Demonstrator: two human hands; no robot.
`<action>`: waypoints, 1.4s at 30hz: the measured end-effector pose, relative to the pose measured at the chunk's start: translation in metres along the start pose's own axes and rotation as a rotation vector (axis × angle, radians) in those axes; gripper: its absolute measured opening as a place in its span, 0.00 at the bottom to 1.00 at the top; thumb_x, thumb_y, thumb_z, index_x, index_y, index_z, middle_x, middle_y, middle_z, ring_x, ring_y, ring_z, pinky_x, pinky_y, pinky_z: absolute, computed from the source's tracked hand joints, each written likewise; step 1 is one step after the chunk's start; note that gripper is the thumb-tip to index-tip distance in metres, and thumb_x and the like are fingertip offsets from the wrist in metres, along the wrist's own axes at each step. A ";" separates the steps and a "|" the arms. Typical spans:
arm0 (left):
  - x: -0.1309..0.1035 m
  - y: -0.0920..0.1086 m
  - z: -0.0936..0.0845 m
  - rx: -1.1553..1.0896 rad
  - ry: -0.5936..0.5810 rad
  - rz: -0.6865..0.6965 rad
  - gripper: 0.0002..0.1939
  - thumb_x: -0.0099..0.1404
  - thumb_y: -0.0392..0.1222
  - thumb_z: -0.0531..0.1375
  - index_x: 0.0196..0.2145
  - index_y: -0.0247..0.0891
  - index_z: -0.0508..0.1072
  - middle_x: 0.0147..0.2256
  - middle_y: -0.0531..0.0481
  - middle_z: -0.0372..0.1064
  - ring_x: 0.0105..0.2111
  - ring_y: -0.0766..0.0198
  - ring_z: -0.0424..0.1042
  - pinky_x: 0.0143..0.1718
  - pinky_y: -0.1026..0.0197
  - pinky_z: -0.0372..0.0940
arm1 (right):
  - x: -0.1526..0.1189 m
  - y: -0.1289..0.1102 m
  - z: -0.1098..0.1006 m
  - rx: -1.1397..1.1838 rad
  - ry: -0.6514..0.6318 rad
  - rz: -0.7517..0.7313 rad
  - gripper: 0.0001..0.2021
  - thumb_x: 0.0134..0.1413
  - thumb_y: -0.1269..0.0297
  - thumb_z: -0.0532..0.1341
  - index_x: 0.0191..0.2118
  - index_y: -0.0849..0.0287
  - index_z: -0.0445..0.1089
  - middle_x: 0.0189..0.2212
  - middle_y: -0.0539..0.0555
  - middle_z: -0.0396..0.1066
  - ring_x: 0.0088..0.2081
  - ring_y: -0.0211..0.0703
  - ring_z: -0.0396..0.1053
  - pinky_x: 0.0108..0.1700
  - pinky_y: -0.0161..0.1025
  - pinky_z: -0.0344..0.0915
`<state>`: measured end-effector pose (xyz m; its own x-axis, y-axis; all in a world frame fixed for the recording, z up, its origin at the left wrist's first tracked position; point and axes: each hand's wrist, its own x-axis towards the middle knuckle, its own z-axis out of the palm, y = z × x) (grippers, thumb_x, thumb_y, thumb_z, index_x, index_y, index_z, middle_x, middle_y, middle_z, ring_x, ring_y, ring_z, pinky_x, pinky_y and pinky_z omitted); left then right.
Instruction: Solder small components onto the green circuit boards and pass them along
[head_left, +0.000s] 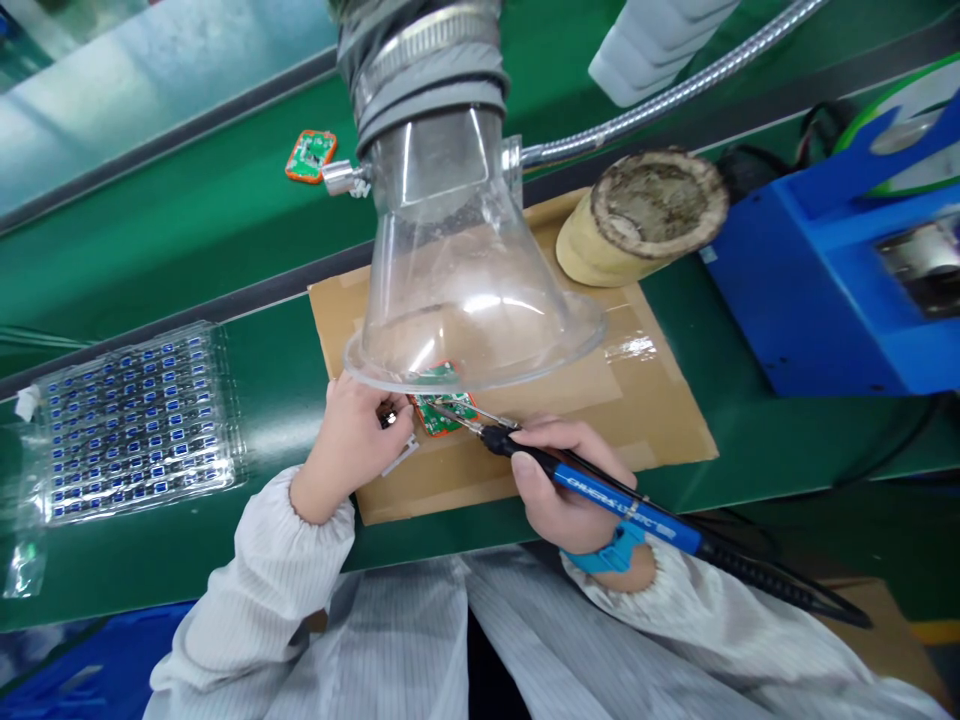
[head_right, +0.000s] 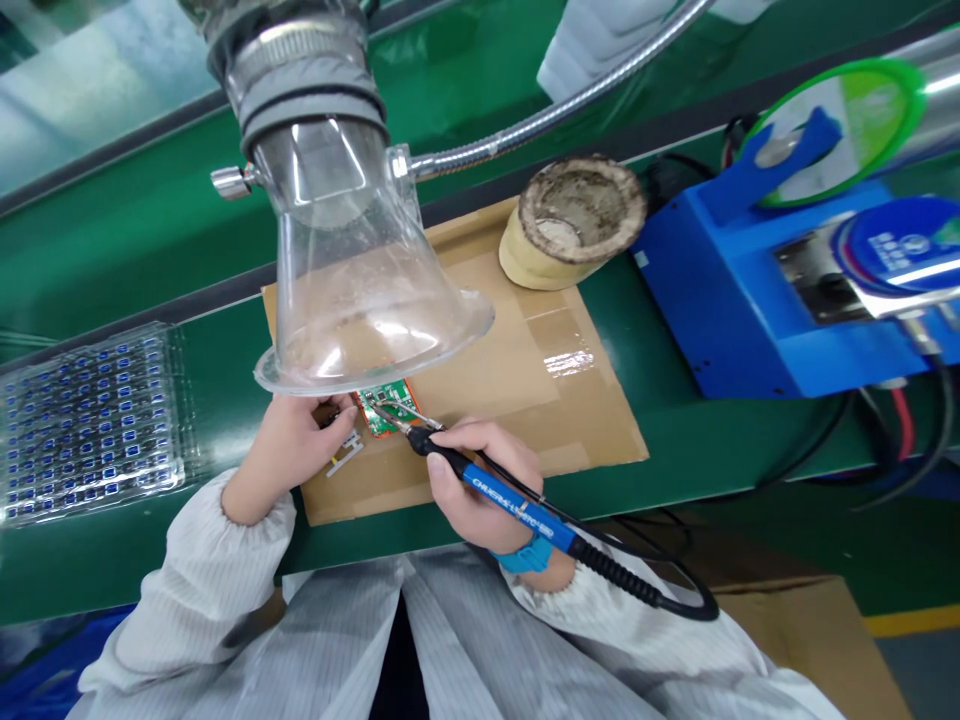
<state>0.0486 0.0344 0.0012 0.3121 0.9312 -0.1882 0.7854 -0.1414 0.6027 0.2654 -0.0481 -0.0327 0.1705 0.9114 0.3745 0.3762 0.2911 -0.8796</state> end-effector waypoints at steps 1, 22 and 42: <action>0.000 0.000 0.000 0.001 -0.003 -0.001 0.09 0.61 0.35 0.59 0.23 0.39 0.68 0.29 0.49 0.70 0.39 0.56 0.69 0.37 0.55 0.60 | 0.001 -0.001 0.000 -0.006 0.002 0.000 0.05 0.56 0.67 0.67 0.40 0.53 0.74 0.31 0.52 0.78 0.32 0.44 0.78 0.35 0.39 0.77; -0.007 0.003 -0.016 -0.012 -0.080 -0.045 0.07 0.60 0.34 0.60 0.25 0.39 0.68 0.29 0.49 0.70 0.34 0.59 0.70 0.39 0.55 0.66 | 0.006 0.022 -0.033 0.014 0.235 -0.040 0.05 0.56 0.66 0.68 0.39 0.54 0.76 0.32 0.54 0.77 0.33 0.49 0.78 0.34 0.46 0.75; 0.179 -0.110 -0.158 0.134 0.598 -0.485 0.06 0.62 0.37 0.62 0.39 0.38 0.71 0.45 0.38 0.75 0.55 0.47 0.70 0.58 0.50 0.62 | -0.001 0.031 -0.033 0.013 0.148 -0.009 0.05 0.59 0.61 0.68 0.40 0.51 0.77 0.35 0.55 0.78 0.36 0.50 0.77 0.38 0.45 0.73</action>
<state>-0.0661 0.2692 0.0236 -0.3941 0.9167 0.0665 0.8301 0.3240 0.4538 0.3070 -0.0498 -0.0512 0.3001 0.8562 0.4204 0.3665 0.3034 -0.8796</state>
